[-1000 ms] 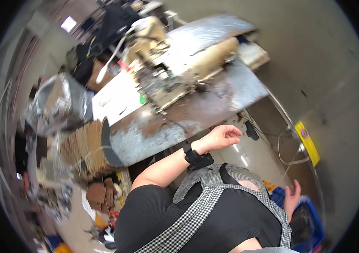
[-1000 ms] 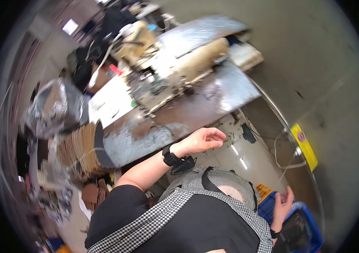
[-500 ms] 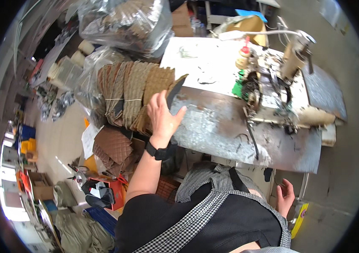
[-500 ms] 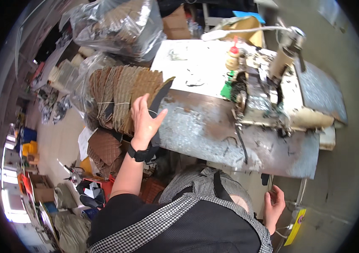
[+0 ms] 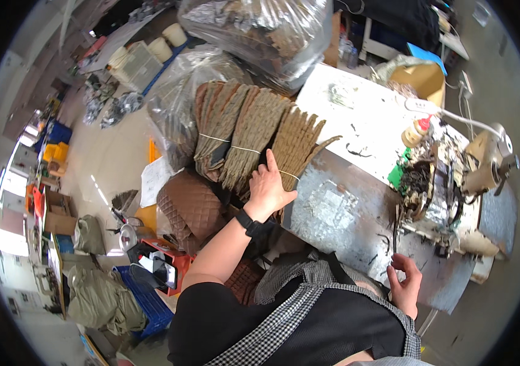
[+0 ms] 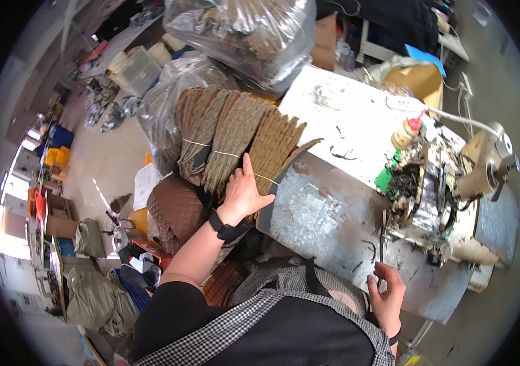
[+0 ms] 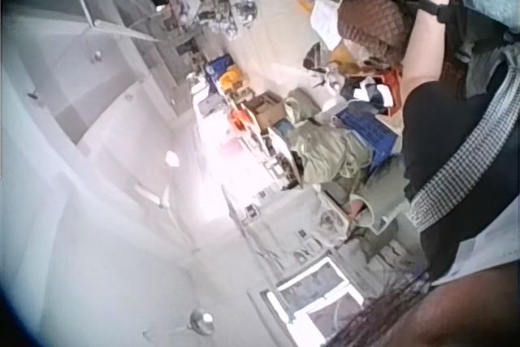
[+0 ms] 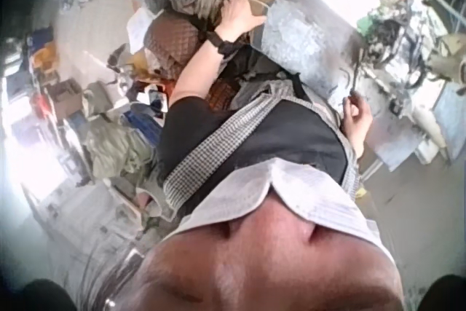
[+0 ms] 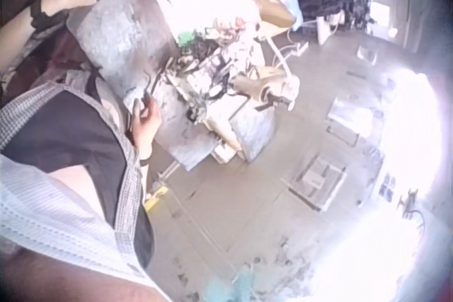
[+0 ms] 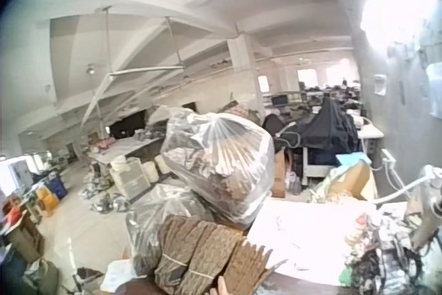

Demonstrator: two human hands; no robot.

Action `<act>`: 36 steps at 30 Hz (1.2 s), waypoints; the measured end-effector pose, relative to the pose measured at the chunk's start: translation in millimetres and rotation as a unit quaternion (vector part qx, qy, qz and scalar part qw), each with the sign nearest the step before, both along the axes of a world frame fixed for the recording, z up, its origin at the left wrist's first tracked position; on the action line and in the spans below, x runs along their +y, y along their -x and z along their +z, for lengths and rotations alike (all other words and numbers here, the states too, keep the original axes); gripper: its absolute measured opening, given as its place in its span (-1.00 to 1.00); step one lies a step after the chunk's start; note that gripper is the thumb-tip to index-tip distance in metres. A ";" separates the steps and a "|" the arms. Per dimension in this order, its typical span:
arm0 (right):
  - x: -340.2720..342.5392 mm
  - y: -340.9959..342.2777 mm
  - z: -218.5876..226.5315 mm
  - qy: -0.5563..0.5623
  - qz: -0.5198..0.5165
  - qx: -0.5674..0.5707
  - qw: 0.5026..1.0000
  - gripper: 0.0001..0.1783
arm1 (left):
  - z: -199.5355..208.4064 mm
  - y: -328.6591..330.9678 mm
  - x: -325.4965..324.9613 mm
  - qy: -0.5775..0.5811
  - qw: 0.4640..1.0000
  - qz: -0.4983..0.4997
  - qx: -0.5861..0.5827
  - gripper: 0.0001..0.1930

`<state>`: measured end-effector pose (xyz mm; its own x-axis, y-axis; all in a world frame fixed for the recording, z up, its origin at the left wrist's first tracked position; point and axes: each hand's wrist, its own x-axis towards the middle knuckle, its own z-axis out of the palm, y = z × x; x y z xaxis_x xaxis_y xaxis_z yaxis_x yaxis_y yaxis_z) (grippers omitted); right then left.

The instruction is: Sew and assemble various shoe components using a specialized sewing machine.

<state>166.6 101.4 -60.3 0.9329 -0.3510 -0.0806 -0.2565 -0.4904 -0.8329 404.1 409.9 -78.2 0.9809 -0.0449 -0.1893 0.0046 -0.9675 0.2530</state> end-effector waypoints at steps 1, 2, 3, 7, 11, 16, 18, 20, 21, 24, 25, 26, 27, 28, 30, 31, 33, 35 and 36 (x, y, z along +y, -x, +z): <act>-2.4 -6.5 4.0 -0.002 0.017 -0.008 1.000 -0.69 | -7.3 -4.9 9.2 0.025 1.000 0.000 -0.019 0.17; -5.5 -12.1 9.5 0.027 0.065 -0.012 0.997 -0.69 | -10.7 -5.8 18.1 0.049 0.998 0.001 -0.039 0.14; -10.0 -16.0 14.7 0.059 0.104 -0.016 0.993 -0.70 | -3.7 -5.1 22.7 0.048 0.998 0.010 -0.048 0.14; -25.2 -30.7 38.4 0.025 0.154 -0.077 0.985 -0.68 | 27.6 19.7 25.9 0.549 0.828 -0.008 0.112 -0.16; -25.5 -46.1 61.9 -0.009 0.221 -0.077 0.972 -0.56 | 48.6 67.2 -14.6 0.654 0.733 0.054 0.180 -0.12; 0.3 -59.6 52.5 0.094 0.253 -0.276 0.923 -0.28 | 55.3 109.2 -83.0 0.713 0.663 -0.069 0.217 -0.23; -4.5 -55.4 46.7 0.094 0.218 -0.301 0.924 -0.53 | 54.5 114.8 -94.5 0.717 0.644 -0.047 0.262 -0.23; -11.8 -53.3 44.1 0.084 0.230 -0.319 0.916 -0.73 | 49.3 120.0 -96.0 0.709 0.653 -0.059 0.258 -0.23; -13.9 -51.2 41.4 0.086 0.232 -0.330 0.911 -0.80 | 46.1 121.6 -95.2 0.701 0.662 -0.066 0.258 -0.23; -23.3 -54.2 37.5 -0.069 0.356 -0.258 0.896 -0.90 | 35.2 119.8 -80.3 0.672 0.673 -0.065 0.303 -0.16; -30.8 -54.4 34.4 -0.175 0.418 -0.209 0.867 -0.94 | 47.1 120.6 -76.1 0.664 0.680 -0.067 0.304 -0.14; -32.6 -43.6 40.6 -0.433 0.401 -0.023 0.807 -0.97 | 50.0 115.4 -70.0 0.648 0.683 -0.104 0.319 -0.12; -42.0 -40.2 52.5 -0.432 0.389 -0.031 0.813 -0.97 | 49.8 113.1 -62.1 0.636 0.685 -0.136 0.328 -0.09; -53.9 -43.9 70.5 -0.371 0.438 -0.015 0.818 -0.95 | 36.2 108.1 -48.8 0.578 0.728 -0.195 0.313 -0.05; -66.9 -44.1 90.0 -0.382 0.387 -0.017 0.839 -0.85 | 37.7 111.3 -46.1 0.521 0.742 -0.222 0.359 0.00; -69.7 -44.8 99.0 -0.402 0.321 -0.043 0.856 -0.91 | 41.6 115.0 -47.6 0.513 0.725 -0.225 0.400 0.01; -80.7 -50.9 94.2 -0.409 0.239 -0.098 0.875 -0.93 | 43.7 119.4 -52.3 0.530 0.696 -0.241 0.421 0.02; -93.5 -69.4 79.8 -0.449 0.075 -0.153 0.877 -0.91 | 56.5 116.2 -60.1 0.540 0.675 -0.268 0.425 0.03; -109.8 -80.0 67.2 -0.488 0.071 -0.182 0.851 -0.89 | 54.5 113.8 -59.9 0.536 0.670 -0.276 0.434 0.03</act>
<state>246.6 -8.4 6.9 0.9857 -0.1649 0.0337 0.1092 0.4748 -0.8733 290.3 350.0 -23.7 0.3011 -0.9212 -0.2465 0.3164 -0.1473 0.9371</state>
